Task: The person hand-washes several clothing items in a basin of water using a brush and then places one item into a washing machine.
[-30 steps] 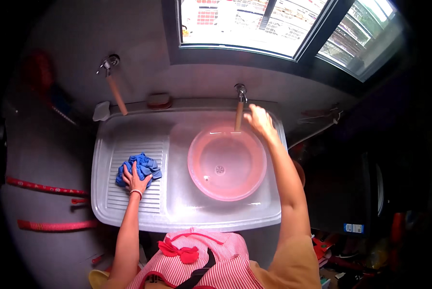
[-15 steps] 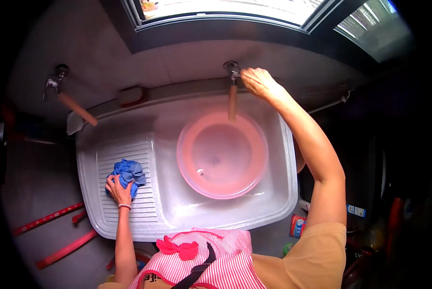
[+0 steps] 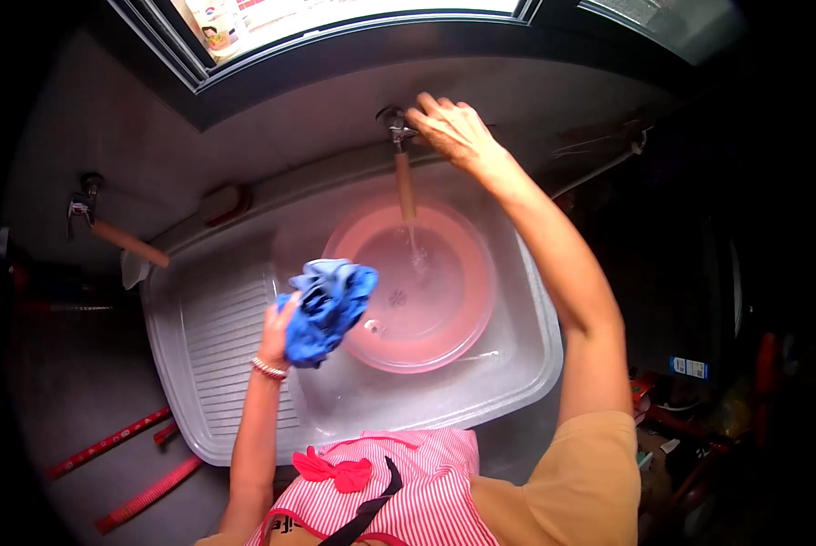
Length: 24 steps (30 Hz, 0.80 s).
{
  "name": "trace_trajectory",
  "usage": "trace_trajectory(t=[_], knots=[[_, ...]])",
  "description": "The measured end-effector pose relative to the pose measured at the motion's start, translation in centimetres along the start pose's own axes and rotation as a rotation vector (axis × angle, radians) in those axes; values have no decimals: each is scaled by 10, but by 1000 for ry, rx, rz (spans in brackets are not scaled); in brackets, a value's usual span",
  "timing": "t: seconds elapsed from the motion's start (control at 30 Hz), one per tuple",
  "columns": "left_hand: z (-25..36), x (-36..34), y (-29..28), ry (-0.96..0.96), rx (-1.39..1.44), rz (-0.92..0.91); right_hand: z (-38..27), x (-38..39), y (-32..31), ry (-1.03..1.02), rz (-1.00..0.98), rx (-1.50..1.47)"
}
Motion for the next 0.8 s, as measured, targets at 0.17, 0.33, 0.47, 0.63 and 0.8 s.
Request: trace_trajectory(t=[0.17,0.33,0.47,0.63,0.8], knots=[[-60,-80,21,-292,-155,105,-62,58,14,561,380,-417],[-104,-114,27,-36,-475,333,-170,157,122,796,-59,-811],[-114,-98,59,184,-869,390,-221,164,154,906,-416,-733],[-143,-127,43,53,-976,286,-244,199,221,840,-592,-473],[-190,-166,-17,128,-1269,359,-239,180,217,1148,-450,-783]])
Point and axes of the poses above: each hand's wrist, its own x-axis away from the middle knuckle, its own y-axis out of the palm, z = x × y, the point moved 4 cm from there along -x, towards the middle knuckle, and after that the axes turned 13 degrees about -y, right-handed, at the moved point
